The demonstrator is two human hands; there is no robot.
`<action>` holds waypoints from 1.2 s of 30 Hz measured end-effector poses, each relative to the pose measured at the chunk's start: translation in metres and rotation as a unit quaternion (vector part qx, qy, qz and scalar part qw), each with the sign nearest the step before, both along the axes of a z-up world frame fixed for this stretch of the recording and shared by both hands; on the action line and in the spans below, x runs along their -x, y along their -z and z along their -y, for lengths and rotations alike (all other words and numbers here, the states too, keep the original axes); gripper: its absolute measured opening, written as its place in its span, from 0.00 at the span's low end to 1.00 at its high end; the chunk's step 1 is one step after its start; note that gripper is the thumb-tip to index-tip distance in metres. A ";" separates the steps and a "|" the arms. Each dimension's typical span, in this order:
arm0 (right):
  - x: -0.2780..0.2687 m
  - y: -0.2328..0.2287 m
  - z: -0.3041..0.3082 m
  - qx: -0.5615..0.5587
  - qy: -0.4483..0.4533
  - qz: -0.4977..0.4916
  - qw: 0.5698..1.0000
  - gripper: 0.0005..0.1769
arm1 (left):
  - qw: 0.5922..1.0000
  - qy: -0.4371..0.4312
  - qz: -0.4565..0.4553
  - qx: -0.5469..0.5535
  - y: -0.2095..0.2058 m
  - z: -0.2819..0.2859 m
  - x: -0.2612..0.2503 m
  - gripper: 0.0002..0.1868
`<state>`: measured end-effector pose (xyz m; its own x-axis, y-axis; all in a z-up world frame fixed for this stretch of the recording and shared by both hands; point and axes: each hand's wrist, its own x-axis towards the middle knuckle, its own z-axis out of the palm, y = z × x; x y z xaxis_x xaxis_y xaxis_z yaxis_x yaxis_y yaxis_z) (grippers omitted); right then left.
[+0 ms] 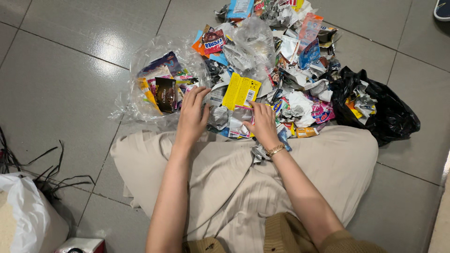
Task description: The person sits on the floor and sorts a large pile of empty snack and candy wrappers by hand. They pick up individual wrappers, inspect them, and place them into either a clear plastic bag or a black plastic bag. The task continues throughout the clip with repetitive pick-and-place actions.
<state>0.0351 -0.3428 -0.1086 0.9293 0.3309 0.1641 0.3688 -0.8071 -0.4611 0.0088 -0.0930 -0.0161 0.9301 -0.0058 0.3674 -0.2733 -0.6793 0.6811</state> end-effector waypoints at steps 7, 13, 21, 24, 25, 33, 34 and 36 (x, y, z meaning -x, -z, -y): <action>-0.009 0.012 0.011 -0.033 0.028 -0.014 0.999 0.22 | 1.000 -0.003 0.006 -0.002 0.000 -0.001 0.001 0.22; -0.015 0.006 0.025 -0.159 0.064 -0.044 0.984 0.07 | 1.000 -0.008 0.005 0.015 -0.004 -0.001 0.003 0.21; -0.024 -0.025 0.030 -0.439 0.089 -0.193 0.873 0.08 | 0.997 -0.016 -0.020 0.068 -0.011 0.004 0.007 0.20; -0.023 -0.037 0.018 -0.522 0.075 -0.232 0.817 0.10 | 0.997 0.014 -0.008 0.073 -0.015 0.011 0.010 0.20; -0.023 -0.041 0.013 -0.530 0.073 -0.238 0.810 0.10 | 0.997 0.041 0.007 0.058 -0.017 0.014 0.010 0.22; -0.019 -0.067 -0.010 -0.562 0.076 -0.270 0.778 0.11 | 0.991 0.095 0.047 -0.083 -0.023 0.019 0.007 0.34; -0.018 -0.067 -0.011 -0.559 0.075 -0.268 0.781 0.11 | 0.991 0.094 0.055 -0.079 -0.023 0.017 0.007 0.33; -0.015 -0.067 -0.010 -0.554 0.073 -0.264 0.786 0.11 | 0.991 0.091 0.072 -0.072 -0.022 0.015 0.006 0.32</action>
